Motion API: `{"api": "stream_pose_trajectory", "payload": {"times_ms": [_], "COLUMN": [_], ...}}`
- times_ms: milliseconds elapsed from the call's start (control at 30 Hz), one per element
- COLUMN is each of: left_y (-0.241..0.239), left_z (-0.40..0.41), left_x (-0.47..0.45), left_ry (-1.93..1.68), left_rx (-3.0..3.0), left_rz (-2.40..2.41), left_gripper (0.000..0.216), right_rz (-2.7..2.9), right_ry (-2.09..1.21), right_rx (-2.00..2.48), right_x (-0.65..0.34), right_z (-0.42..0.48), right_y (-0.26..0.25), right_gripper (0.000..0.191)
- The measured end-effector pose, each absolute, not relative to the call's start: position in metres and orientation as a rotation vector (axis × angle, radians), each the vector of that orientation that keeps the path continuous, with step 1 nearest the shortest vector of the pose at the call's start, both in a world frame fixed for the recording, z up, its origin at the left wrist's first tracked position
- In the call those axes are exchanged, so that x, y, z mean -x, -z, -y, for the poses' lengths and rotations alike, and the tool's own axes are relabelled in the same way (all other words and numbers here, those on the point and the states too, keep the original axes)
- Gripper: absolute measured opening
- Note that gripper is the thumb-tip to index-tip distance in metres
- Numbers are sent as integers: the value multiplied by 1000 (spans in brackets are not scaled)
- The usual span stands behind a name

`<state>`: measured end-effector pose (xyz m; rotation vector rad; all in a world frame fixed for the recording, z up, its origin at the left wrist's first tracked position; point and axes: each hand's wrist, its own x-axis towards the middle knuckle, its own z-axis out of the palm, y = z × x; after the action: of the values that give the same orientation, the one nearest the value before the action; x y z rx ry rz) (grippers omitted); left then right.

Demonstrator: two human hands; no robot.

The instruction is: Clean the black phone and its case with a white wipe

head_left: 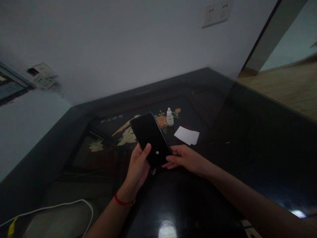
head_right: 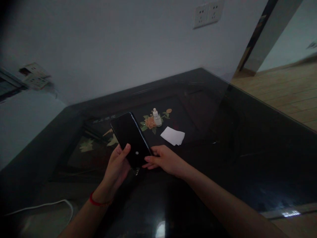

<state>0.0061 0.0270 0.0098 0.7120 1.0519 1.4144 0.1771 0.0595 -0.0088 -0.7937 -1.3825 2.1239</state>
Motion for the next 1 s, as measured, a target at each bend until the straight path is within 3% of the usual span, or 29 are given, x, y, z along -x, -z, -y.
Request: {"api": "stream_pose_trajectory", "payload": {"times_ms": [500,667,733,833,1000], "left_y": [-4,-9,-11,-10,-5], "left_z": [-28,-27,-27,-24,-18], "left_x": [-9,-8,-8,-10,-16], "left_ry": [-1457,-1421,-1355,-1166,-960], "left_rx": [-728,-785,-824,-882,-1002], "left_rz": [-1033,-1064,-1068,-1042,-972], "left_gripper": [42,48,52,52,47], "right_rz": [1441,1536,1523,1338,1229], "right_ry": [-2035,-1911,-1819,-1652,-1563], "right_rx": [874,855,858,828,826], "right_x": [-175,-180,-185,-192,-197], "right_z": [-59,-64,-68,-72,-76], "right_y": [15,6,-3,-14,-19], "right_gripper": [31,22,24,43,38]}}
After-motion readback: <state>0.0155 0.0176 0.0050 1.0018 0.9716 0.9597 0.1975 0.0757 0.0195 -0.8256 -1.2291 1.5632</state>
